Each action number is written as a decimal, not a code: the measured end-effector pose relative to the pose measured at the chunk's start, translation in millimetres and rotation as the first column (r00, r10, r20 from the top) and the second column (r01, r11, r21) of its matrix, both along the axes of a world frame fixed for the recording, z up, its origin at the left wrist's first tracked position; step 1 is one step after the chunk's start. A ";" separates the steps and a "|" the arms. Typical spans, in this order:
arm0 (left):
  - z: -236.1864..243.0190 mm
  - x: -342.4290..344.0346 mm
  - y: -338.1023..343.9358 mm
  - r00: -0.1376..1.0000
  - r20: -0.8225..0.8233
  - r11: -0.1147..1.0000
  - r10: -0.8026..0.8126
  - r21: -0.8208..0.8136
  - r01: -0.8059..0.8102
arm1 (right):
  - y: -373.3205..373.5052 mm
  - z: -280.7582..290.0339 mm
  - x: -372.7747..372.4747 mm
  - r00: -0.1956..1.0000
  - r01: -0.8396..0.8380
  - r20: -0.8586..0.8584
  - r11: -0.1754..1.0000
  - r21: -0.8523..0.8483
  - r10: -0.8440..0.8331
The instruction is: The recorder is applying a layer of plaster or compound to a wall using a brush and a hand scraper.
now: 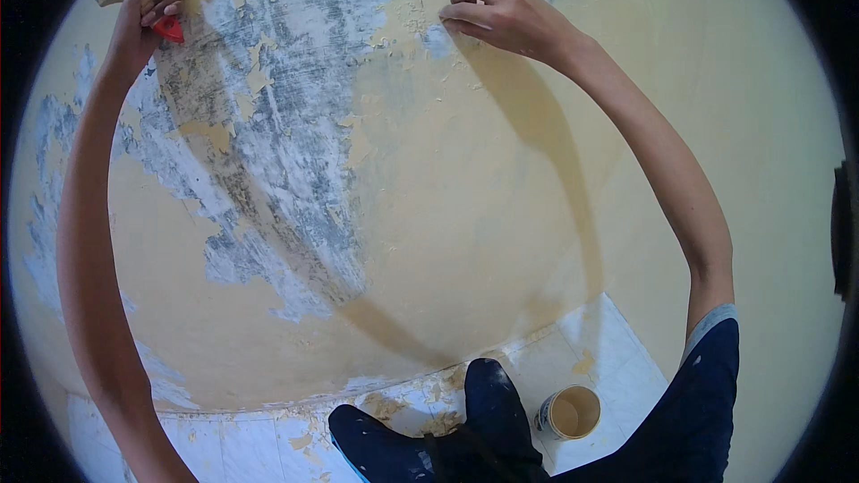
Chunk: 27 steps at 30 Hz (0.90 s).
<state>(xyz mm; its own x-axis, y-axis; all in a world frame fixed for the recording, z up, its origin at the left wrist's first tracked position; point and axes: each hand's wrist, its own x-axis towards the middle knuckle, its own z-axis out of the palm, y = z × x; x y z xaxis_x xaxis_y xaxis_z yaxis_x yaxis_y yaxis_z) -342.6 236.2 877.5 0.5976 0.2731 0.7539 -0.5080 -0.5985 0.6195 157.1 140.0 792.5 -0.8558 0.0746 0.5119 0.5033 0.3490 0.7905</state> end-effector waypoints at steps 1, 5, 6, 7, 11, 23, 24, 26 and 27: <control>-2.5 -0.8 -1.5 0.982 0.091 0.986 0.165 -0.033 -0.163 | -0.3 0.1 -0.1 1.000 0.003 -0.002 1.000 -0.003 -0.003; -8.4 11.9 -14.8 0.875 0.223 0.903 0.430 -0.111 -0.415 | -2.1 3.1 -3.6 0.988 0.080 0.123 0.994 0.076 -0.089; -9.4 17.6 -19.8 0.906 0.191 0.926 0.377 -0.068 -0.371 | -2.2 3.8 -5.5 0.981 0.106 0.152 0.989 0.099 -0.121; -10.9 25.2 -23.4 0.835 0.285 0.882 0.471 -0.159 -0.443 | -1.7 4.5 -7.7 0.981 0.107 0.153 0.989 0.101 -0.121; -14.2 42.8 -35.6 0.685 0.389 0.787 0.617 -0.289 -0.545 | 4.1 0.9 -17.0 0.977 0.148 0.130 0.977 0.156 -0.169; -0.2 -1.7 -3.9 0.961 0.031 0.961 0.274 -0.049 -0.272 | 12.3 -17.4 -7.4 0.967 -0.158 -0.202 0.987 0.014 0.157; -4.5 4.7 -8.5 0.931 0.076 0.933 0.357 -0.077 -0.351 | 13.1 -15.4 -7.5 0.980 -0.161 -0.099 0.982 0.099 0.171; -12.7 22.3 -19.2 0.775 0.338 0.845 0.533 -0.260 -0.468 | 14.7 -13.1 -8.4 0.989 -0.121 -0.071 0.987 0.105 0.129; -15.0 30.6 -25.1 0.775 0.337 0.844 0.534 -0.261 -0.468 | 15.3 -13.2 -9.0 0.996 -0.062 -0.053 0.990 0.126 0.069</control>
